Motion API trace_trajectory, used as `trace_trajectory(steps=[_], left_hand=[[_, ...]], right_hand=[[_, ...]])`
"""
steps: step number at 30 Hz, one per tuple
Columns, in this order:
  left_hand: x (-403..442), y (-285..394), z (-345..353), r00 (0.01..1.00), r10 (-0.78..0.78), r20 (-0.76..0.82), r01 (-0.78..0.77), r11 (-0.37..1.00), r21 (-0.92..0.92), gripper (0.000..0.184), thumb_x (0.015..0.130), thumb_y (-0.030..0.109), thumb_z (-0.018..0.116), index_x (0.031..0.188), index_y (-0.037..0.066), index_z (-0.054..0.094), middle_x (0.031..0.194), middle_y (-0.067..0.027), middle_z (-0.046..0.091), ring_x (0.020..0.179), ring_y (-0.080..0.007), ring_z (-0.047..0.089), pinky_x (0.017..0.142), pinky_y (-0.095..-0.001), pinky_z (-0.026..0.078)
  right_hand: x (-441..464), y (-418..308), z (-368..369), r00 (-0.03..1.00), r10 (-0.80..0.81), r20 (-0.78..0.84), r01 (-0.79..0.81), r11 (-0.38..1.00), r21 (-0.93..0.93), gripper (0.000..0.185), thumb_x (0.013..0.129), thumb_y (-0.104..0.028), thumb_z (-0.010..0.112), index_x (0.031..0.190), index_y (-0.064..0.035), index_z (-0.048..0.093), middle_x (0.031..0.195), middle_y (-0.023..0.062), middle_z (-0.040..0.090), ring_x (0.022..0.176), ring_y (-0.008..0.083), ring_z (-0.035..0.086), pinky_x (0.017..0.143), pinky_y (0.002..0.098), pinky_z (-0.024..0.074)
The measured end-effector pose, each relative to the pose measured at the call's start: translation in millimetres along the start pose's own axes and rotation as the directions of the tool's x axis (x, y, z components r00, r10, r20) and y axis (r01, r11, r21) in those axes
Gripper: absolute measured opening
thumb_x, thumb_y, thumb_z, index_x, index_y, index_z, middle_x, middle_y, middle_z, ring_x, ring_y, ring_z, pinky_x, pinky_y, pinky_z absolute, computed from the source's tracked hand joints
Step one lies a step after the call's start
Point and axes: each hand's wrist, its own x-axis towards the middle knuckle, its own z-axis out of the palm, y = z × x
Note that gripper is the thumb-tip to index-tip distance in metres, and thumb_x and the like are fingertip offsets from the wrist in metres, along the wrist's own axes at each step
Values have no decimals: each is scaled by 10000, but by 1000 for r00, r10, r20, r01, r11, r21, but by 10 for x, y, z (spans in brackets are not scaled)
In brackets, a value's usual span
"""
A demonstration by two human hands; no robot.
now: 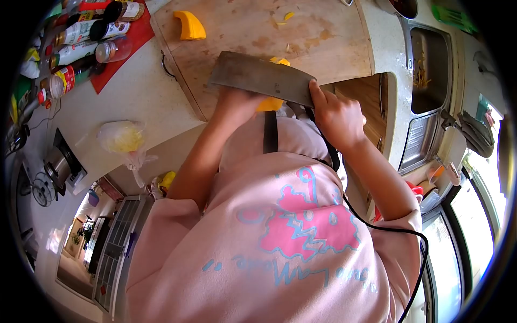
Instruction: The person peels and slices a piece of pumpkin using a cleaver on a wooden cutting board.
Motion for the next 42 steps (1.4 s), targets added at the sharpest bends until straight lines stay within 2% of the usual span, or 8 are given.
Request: trace_trajectory(steps=[4, 6, 8, 11, 15, 20, 37, 42], left_hand=[[-29, 123, -10, 993, -114, -18, 113, 993, -16, 298, 837, 149, 738, 1072, -3, 636, 776, -74, 679, 554, -173, 628, 535, -332, 515], [2, 50, 43, 1000, 19, -21, -19, 1000, -3, 320, 824, 159, 755, 1081, 1, 646, 843, -85, 704, 682, -197, 668, 655, -332, 533], [17, 20, 67, 995, 94, -12, -95, 995, -17, 295, 834, 162, 753, 1068, 9, 659, 835, -71, 700, 641, -166, 618, 602, -305, 483], [-4, 88, 74, 990, 142, -4, -142, 989, -46, 225, 865, 159, 734, 1032, 20, 673, 745, -29, 665, 425, -78, 478, 376, -251, 364], [18, 17, 57, 984, 179, -5, -179, 984, -11, 233, 864, 158, 736, 1033, 16, 664, 729, -20, 652, 422, -78, 479, 378, -251, 366], [24, -243, 6, 973, 222, -62, -217, 973, 75, 355, 799, 168, 792, 1088, 1, 670, 1001, -133, 708, 944, -279, 678, 833, -367, 517], [45, -253, 114, 860, 502, -88, -471, 849, 241, 387, 739, 135, 806, 1090, 23, 691, 1037, -148, 706, 969, -328, 671, 859, -386, 513], [19, -132, 136, 862, 496, -110, -465, 858, 219, 395, 728, 147, 810, 1079, 10, 692, 1030, -166, 704, 971, -328, 671, 863, -384, 510]], right_hand=[[11, -7, 28, 999, 42, 5, -42, 999, 28, 440, 766, -54, 607, 1205, -35, 639, 634, 37, 572, 492, 208, 588, 453, 343, 478], [64, -11, 53, 998, 63, 29, -65, 996, 54, 415, 773, -65, 609, 1186, -40, 640, 642, 44, 591, 514, 219, 609, 462, 357, 488], [148, -12, 97, 995, 81, 66, -84, 995, 55, 389, 779, -74, 613, 1166, -45, 642, 654, 53, 610, 537, 231, 628, 472, 369, 497], [242, 25, 165, 989, 91, 116, -96, 995, 40, 337, 787, -88, 613, 1119, -35, 621, 667, 67, 634, 556, 248, 650, 481, 381, 509], [190, 34, 129, 995, 77, 71, -84, 991, 106, 314, 796, -98, 604, 1095, -5, 580, 663, 77, 643, 549, 265, 656, 469, 386, 511], [-58, -103, -69, 999, 32, 19, -34, 997, 69, 404, 770, -74, 609, 1168, -7, 627, 634, 36, 584, 525, 191, 621, 439, 335, 481], [-122, -118, 65, 995, 93, 28, -94, 996, 12, 433, 766, -97, 603, 1185, 11, 625, 651, 19, 571, 531, 168, 623, 452, 317, 485], [-67, -81, 76, 993, 92, 71, -93, 996, 12, 424, 793, -96, 597, 1201, 19, 595, 657, 29, 581, 521, 186, 623, 446, 332, 488]])
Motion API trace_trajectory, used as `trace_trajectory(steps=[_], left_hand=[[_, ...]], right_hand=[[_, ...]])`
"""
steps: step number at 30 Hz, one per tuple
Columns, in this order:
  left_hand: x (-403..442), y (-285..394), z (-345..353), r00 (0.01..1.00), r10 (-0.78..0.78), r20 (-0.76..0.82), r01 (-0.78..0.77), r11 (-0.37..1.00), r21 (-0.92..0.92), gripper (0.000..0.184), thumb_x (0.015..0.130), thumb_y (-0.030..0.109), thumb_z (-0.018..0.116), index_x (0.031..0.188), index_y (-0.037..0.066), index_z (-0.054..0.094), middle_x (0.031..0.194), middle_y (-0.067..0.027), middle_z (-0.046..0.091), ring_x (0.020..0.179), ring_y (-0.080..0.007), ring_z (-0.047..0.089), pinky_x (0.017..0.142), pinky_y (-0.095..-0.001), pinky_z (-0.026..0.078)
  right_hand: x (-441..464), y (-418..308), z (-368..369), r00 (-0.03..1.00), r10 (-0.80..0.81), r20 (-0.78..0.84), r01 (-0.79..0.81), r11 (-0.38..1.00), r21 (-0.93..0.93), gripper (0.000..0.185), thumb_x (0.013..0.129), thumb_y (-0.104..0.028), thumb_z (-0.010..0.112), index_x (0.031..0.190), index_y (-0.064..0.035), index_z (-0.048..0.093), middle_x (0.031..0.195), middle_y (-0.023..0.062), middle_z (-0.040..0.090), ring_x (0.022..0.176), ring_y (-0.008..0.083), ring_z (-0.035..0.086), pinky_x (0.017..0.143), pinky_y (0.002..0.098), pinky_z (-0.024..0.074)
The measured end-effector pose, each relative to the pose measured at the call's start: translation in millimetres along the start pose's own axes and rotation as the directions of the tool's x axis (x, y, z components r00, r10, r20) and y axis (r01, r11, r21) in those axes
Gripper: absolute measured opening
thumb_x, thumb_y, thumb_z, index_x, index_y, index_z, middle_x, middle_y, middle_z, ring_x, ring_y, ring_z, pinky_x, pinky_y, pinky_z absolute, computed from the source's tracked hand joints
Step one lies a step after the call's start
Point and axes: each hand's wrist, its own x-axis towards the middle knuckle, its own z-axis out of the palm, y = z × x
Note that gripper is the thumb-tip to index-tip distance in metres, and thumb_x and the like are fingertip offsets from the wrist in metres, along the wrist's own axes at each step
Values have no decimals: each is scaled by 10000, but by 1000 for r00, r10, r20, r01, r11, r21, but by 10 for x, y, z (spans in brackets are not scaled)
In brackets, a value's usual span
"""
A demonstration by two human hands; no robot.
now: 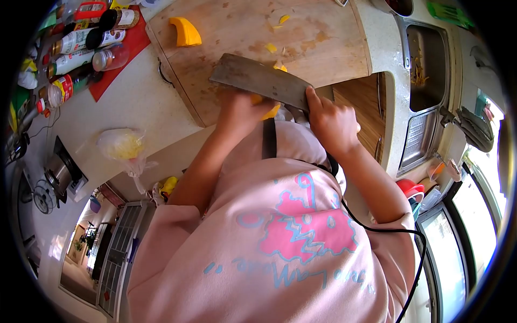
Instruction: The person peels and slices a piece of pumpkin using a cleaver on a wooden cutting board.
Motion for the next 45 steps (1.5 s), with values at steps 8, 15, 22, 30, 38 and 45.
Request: trace_trajectory(steps=[8, 15, 22, 30, 38, 45], left_hand=[[-56, -48, 102, 981, -181, 70, 181, 983, 15, 398, 774, 291, 786, 1015, -13, 700, 944, -196, 712, 871, -343, 697, 779, -379, 533], [-55, -100, 50, 966, -235, 109, 247, 963, -111, 370, 779, 240, 797, 1036, -4, 690, 941, -157, 721, 849, -303, 701, 755, -369, 530], [-147, -312, 69, 982, -177, 58, 185, 964, -192, 335, 744, 115, 812, 1036, 9, 686, 1008, -133, 696, 949, -296, 668, 841, -386, 505], [-71, -190, 8, 986, -150, 78, 162, 971, -174, 322, 746, 84, 788, 1040, 5, 682, 990, -126, 707, 933, -291, 677, 832, -373, 513], [-47, -87, -49, 948, -290, 129, 312, 924, -219, 327, 741, 83, 792, 1039, 5, 684, 995, -112, 711, 942, -264, 681, 835, -354, 514], [-10, -130, -11, 975, -191, 117, 214, 949, -233, 227, 836, 103, 764, 1012, 3, 661, 742, -24, 653, 457, -55, 509, 380, -233, 372]], right_hand=[[267, -92, 26, 991, 38, 130, -41, 999, 20, 378, 785, -69, 596, 1141, 57, 564, 699, 77, 649, 610, 233, 691, 497, 354, 535], [356, -70, 146, 998, 31, 58, -35, 998, 56, 379, 786, -78, 599, 1155, 6, 580, 682, 54, 638, 581, 229, 672, 493, 358, 526], [20, -140, -15, 997, -14, -76, 20, 997, 69, 437, 760, -80, 606, 1186, 16, 611, 649, 10, 560, 516, 170, 607, 449, 318, 482], [-84, -43, 42, 996, 30, -81, -25, 998, 63, 445, 757, -80, 617, 1193, 5, 637, 636, 24, 557, 510, 169, 603, 454, 311, 479], [-145, -4, -5, 999, 30, -19, -30, 999, 32, 444, 748, -83, 625, 1182, 8, 644, 642, 29, 564, 510, 176, 601, 458, 322, 477], [63, -9, 99, 1000, 9, -12, -9, 999, 38, 467, 755, -70, 611, 1210, 37, 603, 645, 27, 574, 519, 182, 616, 452, 318, 484]])
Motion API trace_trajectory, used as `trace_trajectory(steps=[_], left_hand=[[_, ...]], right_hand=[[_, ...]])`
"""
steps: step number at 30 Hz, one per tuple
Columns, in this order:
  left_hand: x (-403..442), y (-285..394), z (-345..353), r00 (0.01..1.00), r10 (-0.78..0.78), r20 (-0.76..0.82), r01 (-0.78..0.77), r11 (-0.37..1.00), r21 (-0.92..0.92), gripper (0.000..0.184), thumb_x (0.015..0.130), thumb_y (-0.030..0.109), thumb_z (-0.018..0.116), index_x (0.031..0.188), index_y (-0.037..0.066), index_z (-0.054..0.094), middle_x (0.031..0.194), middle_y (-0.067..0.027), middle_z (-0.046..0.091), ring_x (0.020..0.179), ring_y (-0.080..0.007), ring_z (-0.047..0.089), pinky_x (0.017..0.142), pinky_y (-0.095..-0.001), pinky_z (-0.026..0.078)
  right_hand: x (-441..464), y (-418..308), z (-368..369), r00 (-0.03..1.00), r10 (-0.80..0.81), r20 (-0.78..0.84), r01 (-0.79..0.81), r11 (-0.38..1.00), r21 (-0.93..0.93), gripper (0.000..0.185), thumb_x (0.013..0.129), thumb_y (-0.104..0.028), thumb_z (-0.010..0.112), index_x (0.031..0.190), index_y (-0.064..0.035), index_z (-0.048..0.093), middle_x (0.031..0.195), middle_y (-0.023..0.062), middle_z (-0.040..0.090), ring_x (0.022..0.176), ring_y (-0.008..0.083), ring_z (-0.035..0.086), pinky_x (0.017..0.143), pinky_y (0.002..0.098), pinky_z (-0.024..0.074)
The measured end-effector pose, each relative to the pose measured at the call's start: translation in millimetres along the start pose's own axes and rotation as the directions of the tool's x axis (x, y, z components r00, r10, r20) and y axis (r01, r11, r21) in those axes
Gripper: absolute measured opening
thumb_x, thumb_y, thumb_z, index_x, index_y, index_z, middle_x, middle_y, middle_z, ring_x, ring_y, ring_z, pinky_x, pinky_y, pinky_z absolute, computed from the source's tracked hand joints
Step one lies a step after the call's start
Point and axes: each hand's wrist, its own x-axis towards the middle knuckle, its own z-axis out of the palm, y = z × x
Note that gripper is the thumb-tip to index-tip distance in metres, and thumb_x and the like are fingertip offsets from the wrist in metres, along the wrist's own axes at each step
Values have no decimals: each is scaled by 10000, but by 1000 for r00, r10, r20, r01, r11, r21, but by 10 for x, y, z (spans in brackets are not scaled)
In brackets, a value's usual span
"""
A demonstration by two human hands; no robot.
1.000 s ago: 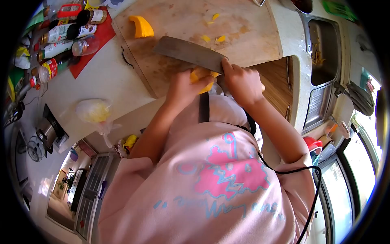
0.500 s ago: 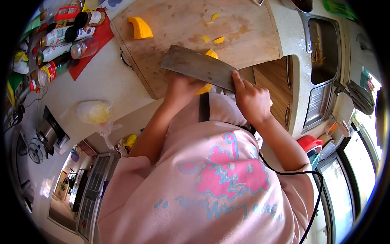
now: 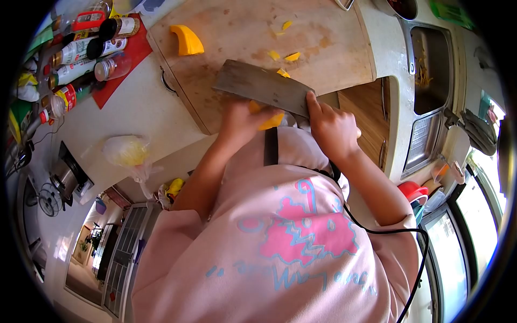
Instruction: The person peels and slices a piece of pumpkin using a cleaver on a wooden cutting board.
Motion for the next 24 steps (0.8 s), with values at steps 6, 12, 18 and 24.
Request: trace_trajectory(steps=[6, 12, 18, 24], left_hand=[[-21, 117, -47, 966, -252, 66, 253, 967, -15, 329, 783, 177, 803, 1026, -9, 682, 974, -107, 717, 926, -170, 675, 824, -318, 510], [-11, -77, -199, 976, -195, 99, 207, 970, -125, 330, 817, 181, 791, 1073, 7, 674, 896, -30, 713, 776, -122, 660, 706, -287, 520], [1, -145, -264, 954, -257, 154, 282, 945, -165, 323, 833, 195, 794, 1071, 20, 662, 853, -1, 674, 499, -41, 500, 425, -236, 379], [28, -65, -245, 965, -224, 137, 235, 969, -71, 422, 820, 188, 802, 1150, 3, 616, 946, -36, 692, 752, -120, 626, 675, -283, 502]], right_hand=[[329, -1, 43, 996, 0, 87, 0, 1000, 1, 382, 780, -75, 597, 1145, 37, 581, 668, 56, 628, 536, 221, 656, 463, 347, 514], [148, -64, -107, 1000, -23, -10, 24, 998, 66, 430, 770, -85, 611, 1189, 11, 597, 648, 34, 592, 524, 198, 630, 454, 330, 491], [-84, -11, -46, 999, 28, -31, -27, 999, 31, 449, 756, -82, 612, 1196, 8, 620, 637, 22, 558, 514, 171, 606, 462, 316, 481], [-184, 34, 1, 999, 30, -40, -30, 1000, 1, 473, 746, -83, 618, 1208, 20, 620, 650, 35, 556, 505, 173, 592, 461, 312, 477]])
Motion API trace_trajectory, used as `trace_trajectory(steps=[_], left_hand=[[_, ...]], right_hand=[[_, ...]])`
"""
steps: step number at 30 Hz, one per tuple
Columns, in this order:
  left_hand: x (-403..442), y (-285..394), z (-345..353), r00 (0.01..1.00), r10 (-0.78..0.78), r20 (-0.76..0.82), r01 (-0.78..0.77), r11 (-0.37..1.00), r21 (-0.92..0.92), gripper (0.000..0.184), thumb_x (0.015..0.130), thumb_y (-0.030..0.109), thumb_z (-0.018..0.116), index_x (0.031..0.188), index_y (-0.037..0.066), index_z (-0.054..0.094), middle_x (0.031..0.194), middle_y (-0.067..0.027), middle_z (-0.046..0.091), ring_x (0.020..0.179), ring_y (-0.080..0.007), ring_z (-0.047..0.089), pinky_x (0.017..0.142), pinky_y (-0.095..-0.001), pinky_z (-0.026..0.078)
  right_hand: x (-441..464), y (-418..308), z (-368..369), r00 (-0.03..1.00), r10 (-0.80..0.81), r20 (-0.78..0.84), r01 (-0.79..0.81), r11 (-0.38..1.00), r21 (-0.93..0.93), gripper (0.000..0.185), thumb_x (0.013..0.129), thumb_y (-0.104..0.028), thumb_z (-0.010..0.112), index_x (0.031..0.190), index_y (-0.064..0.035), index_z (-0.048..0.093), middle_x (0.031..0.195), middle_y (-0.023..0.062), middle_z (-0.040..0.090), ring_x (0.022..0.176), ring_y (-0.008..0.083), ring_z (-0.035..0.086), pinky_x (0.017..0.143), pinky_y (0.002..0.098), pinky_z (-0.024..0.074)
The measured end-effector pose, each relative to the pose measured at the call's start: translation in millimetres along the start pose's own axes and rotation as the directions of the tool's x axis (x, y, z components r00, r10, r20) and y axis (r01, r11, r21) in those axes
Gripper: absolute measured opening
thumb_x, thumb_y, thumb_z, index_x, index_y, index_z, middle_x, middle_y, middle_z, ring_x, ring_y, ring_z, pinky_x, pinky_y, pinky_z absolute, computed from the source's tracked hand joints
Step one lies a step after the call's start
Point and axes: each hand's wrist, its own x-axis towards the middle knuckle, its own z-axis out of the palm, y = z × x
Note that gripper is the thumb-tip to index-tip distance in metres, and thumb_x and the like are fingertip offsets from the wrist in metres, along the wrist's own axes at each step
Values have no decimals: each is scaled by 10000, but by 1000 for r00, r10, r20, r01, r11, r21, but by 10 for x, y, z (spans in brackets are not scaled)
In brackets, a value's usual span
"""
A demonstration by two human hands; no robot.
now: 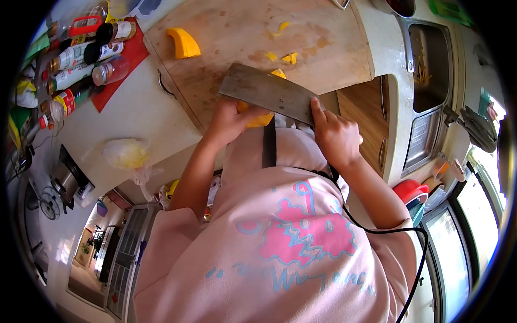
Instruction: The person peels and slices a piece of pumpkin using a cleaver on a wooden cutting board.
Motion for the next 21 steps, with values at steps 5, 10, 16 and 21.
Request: trace_trajectory(steps=[5, 10, 16, 21], left_hand=[[51, -65, 57, 985, 170, -9, -170, 985, -23, 194, 907, 179, 728, 1023, 33, 674, 797, 6, 678, 503, -22, 490, 420, -207, 365], [44, -50, 27, 991, 131, 11, -131, 991, 1, 221, 917, 237, 722, 1001, 35, 694, 754, 28, 656, 505, -15, 475, 430, -204, 363], [1, -6, 11, 999, -8, 38, 8, 1000, -13, 245, 916, 258, 723, 1019, 38, 689, 743, 35, 638, 506, -14, 458, 436, -201, 362], [7, -63, -68, 999, -36, 15, 37, 997, -64, 288, 864, 159, 759, 1093, 10, 667, 926, -14, 685, 780, -84, 590, 700, -260, 471]], right_hand=[[18, 35, 26, 1000, 12, 22, -12, 1000, 20, 448, 763, -87, 611, 1199, 21, 616, 646, 33, 565, 510, 185, 607, 449, 328, 476], [148, 19, 42, 997, 40, 65, -42, 999, 30, 425, 788, -94, 597, 1198, 19, 589, 657, 36, 592, 531, 208, 635, 445, 346, 486], [428, 47, 149, 992, 41, 118, -46, 998, 42, 310, 779, -75, 592, 1077, 10, 590, 651, 61, 625, 569, 219, 668, 472, 361, 516], [341, -112, -79, 999, -29, 40, 26, 998, 55, 360, 767, -78, 605, 1117, 6, 615, 631, 32, 585, 529, 192, 635, 458, 331, 496]])
